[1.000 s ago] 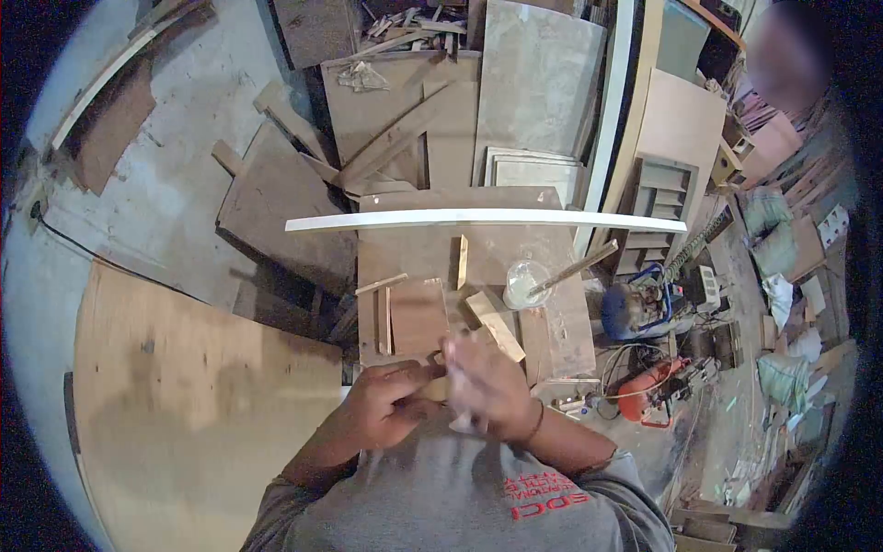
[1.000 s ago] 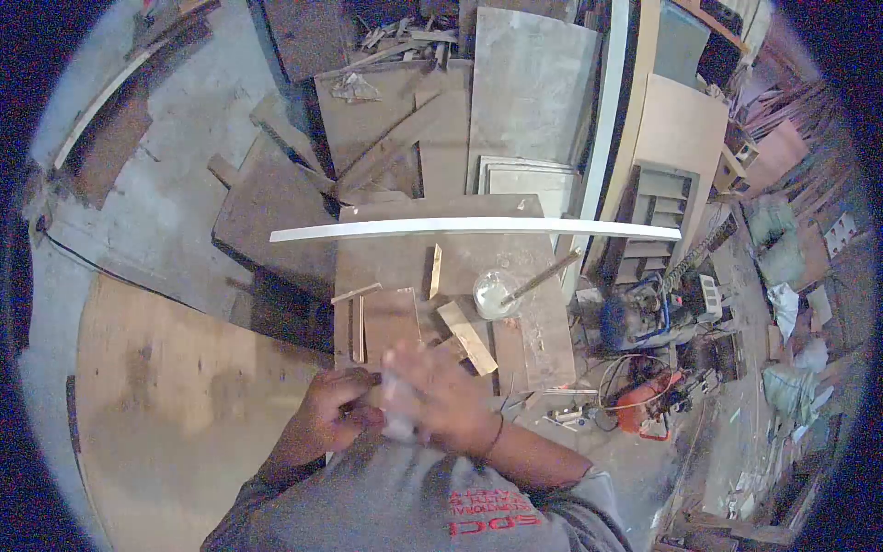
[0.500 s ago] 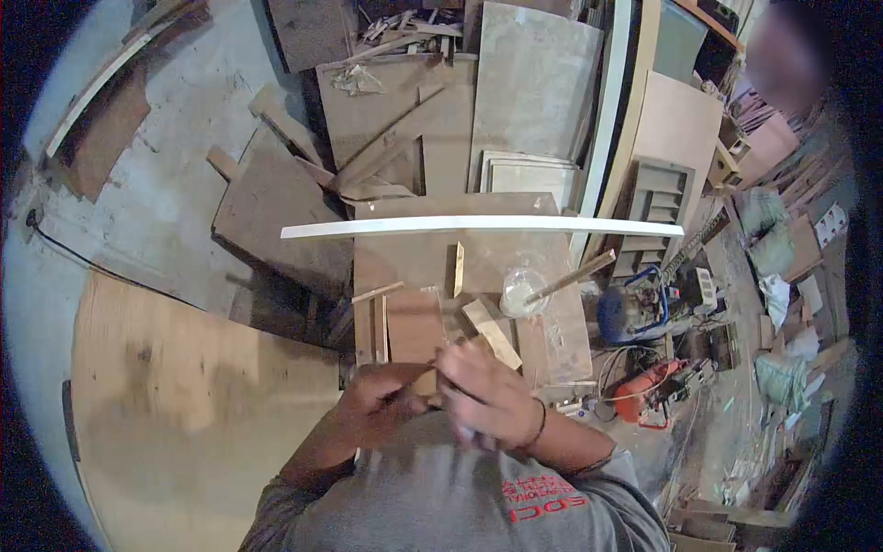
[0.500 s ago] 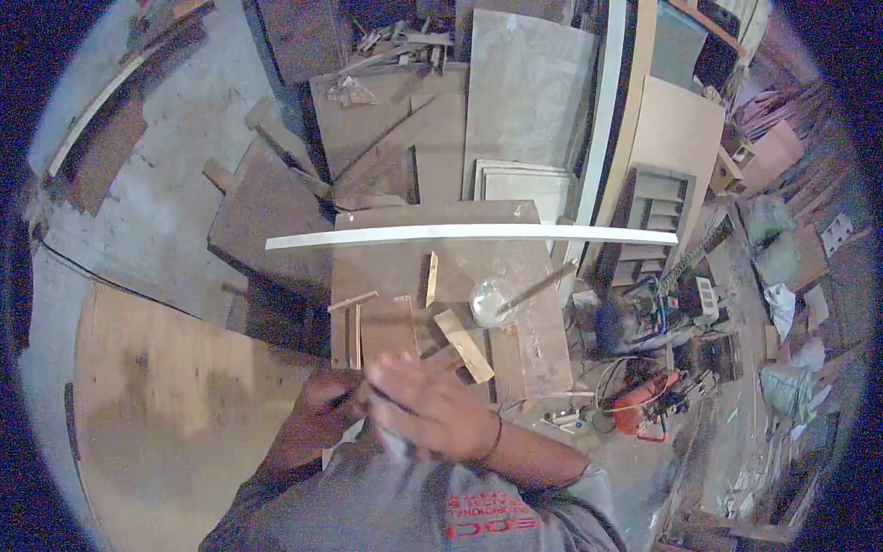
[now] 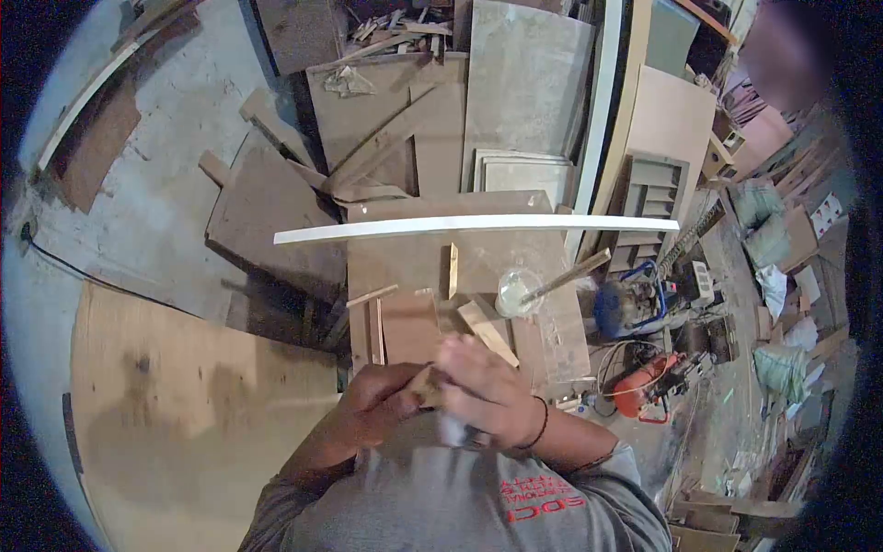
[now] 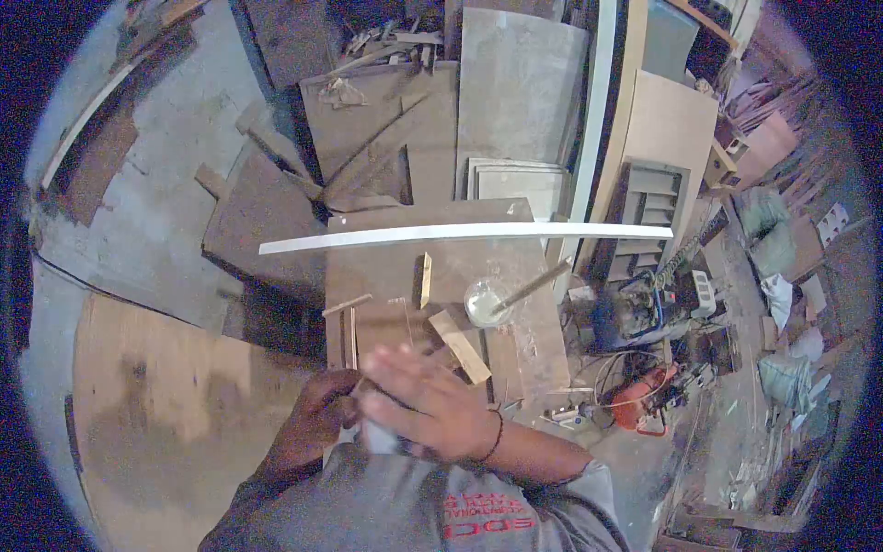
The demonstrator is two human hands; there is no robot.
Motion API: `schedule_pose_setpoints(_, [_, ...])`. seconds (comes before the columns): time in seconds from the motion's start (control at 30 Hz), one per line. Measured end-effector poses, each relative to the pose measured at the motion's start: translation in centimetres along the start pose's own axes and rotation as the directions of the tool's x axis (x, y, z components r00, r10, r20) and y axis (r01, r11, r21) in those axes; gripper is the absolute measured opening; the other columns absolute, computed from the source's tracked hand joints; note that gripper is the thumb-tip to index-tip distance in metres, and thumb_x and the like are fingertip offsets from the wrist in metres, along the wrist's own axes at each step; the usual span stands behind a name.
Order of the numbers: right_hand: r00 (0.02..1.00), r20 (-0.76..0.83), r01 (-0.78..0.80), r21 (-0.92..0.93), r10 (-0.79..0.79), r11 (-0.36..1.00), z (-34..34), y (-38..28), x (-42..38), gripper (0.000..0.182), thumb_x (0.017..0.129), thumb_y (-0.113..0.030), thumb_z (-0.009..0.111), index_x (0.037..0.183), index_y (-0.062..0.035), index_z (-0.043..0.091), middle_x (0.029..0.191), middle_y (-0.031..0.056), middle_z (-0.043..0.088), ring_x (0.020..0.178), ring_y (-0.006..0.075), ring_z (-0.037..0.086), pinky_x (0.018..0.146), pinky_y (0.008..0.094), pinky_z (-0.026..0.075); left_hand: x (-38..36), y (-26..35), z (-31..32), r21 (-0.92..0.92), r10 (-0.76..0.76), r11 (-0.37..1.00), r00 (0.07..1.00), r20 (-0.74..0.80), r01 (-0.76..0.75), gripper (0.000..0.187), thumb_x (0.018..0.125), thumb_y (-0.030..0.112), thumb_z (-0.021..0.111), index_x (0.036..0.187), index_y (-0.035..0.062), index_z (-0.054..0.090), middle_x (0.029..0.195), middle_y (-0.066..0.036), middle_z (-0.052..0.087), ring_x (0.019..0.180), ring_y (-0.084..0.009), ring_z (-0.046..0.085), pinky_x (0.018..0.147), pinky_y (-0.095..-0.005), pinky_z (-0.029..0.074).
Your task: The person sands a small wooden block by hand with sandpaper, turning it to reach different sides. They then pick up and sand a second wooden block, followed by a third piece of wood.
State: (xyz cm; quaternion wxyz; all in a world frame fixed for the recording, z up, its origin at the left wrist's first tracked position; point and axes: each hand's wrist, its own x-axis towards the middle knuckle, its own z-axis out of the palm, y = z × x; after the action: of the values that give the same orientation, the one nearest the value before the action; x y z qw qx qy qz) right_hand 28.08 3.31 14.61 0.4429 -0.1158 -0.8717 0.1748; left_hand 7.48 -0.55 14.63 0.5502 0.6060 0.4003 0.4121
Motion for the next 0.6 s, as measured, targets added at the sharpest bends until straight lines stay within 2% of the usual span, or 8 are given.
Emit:
schedule_pose_setpoints(0.07, [0.973, -0.009, -0.23, -0.001, 0.23, 0.973, 1.3, 0.9, -0.2, 0.056, 0.077, -0.003, 0.055, 0.132, -0.0103, 0.043, 0.13, 0.023, 0.045, 0.12, 0.0358, 0.046, 0.098, 0.0414, 0.039, -0.5, 0.2, 0.0, -0.063, -0.143, 0.988, 0.99, -0.004, 0.142, 0.037, 0.091, 0.03, 0.05, 0.105, -0.0043, 0.056, 0.067, -0.002, 0.053, 0.059, -0.0072, 0.046, 0.053, -0.0229, 0.039])
schedule_pose_setpoints(0.1, [0.931, -0.053, -0.359, 0.026, 0.36, 0.933, 1.5, 1.5, -0.4, 0.057, 0.077, 0.0, 0.054, 0.132, -0.0108, 0.044, 0.129, 0.0226, 0.046, 0.118, 0.0347, 0.048, 0.097, 0.0418, 0.04, -0.3, 0.0, -0.3, -0.233, -0.115, 0.965, 0.993, 0.023, 0.118, 0.037, 0.089, 0.029, 0.052, 0.105, -0.0044, 0.056, 0.07, -0.002, 0.054, 0.06, -0.0077, 0.048, 0.054, -0.0231, 0.039])
schedule_pose_setpoints(0.13, [0.873, -0.093, -0.475, 0.058, 0.478, 0.878, 1.4, 2.0, 0.0, 0.057, 0.077, 0.002, 0.054, 0.131, -0.0113, 0.045, 0.127, 0.0223, 0.047, 0.116, 0.0336, 0.049, 0.096, 0.0422, 0.041, -0.2, -0.2, -0.5, -0.219, -0.125, 0.968, 0.992, 0.016, 0.125, 0.036, 0.087, 0.03, 0.054, 0.102, -0.0024, 0.057, 0.072, -0.001, 0.053, 0.061, -0.0076, 0.047, 0.055, -0.0231, 0.038])
schedule_pose_setpoints(0.17, [0.852, -0.169, -0.438, 0.289, 0.496, 0.851, 0.6, 1.6, 0.5, 0.054, 0.078, 0.006, 0.053, 0.13, -0.0082, 0.047, 0.113, 0.0176, 0.056, 0.103, 0.0253, 0.057, 0.09, 0.0374, 0.045, -0.4, -0.6, -0.7, -0.207, -0.138, 0.969, 0.99, 0.008, 0.137, 0.036, 0.085, 0.032, 0.056, 0.1, -0.0004, 0.058, 0.073, -0.001, 0.053, 0.062, -0.0076, 0.045, 0.055, -0.0231, 0.036])
schedule_pose_setpoints(0.27, [0.712, 0.017, -0.546, 0.642, 0.702, 0.538, -0.8, -0.1, -0.1, 0.046, 0.081, 0.003, 0.054, 0.126, -0.0025, 0.049, 0.093, 0.0104, 0.06, 0.091, 0.0166, 0.058, 0.084, 0.0304, 0.046, -0.3, 0.1, -0.5, -0.05, -0.088, 0.995, 0.995, -0.044, 0.086, 0.036, 0.083, 0.031, 0.059, 0.099, -0.001, 0.058, 0.074, -0.003, 0.054, 0.064, -0.0105, 0.048, 0.057, -0.0252, 0.038])
schedule_pose_setpoints(0.4, [0.794, 0.059, -0.457, 0.714, 0.605, 0.531, -1.3, -0.3, 0.6, 0.039, 0.082, -0.009, 0.063, 0.118, 0.0015, 0.054, 0.078, 0.0058, 0.059, 0.071, 0.0129, 0.056, 0.066, 0.0257, 0.045, 0.6, 0.4, -1.2, 0.24, 0.114, 0.963, 0.992, 0.058, -0.124, 0.03, 0.082, 0.022, 0.06, 0.097, -0.0042, 0.058, 0.071, -0.011, 0.055, 0.06, -0.0195, 0.052, 0.054, -0.0316, 0.04])
schedule_pose_setpoints(0.5, [0.813, 0.109, -0.512, 0.6, 0.571, 0.614, -1.0, 0.0, 0.8, 0.029, 0.08, -0.013, 0.066, 0.106, 0.0008, 0.062, 0.076, 0.0051, 0.06, 0.065, 0.0126, 0.054, 0.061, 0.0256, 0.044, 1.2, 1.0, -1.4, 0.383, 0.237, 0.881, 0.96, 0.153, -0.278, 0.031, 0.081, 0.022, 0.062, 0.096, -0.0047, 0.058, 0.07, -0.013, 0.053, 0.059, -0.0249, 0.052, 0.054, -0.0333, 0.04])
schedule_pose_setpoints(0.6, [0.751, 0.171, -0.597, 0.59, 0.638, 0.544, -0.3, 0.2, 0.6, 0.018, 0.08, -0.012, 0.066, 0.093, 0.0001, 0.066, 0.076, 0.0061, 0.063, 0.068, 0.0128, 0.057, 0.063, 0.0265, 0.045, 1.1, 1.2, -1.3, 0.435, 0.264, 0.842, 0.947, 0.186, -0.32, 0.031, 0.081, 0.022, 0.062, 0.096, -0.005, 0.058, 0.07, -0.014, 0.053, 0.059, -0.0282, 0.053, 0.054, -0.0351, 0.041])
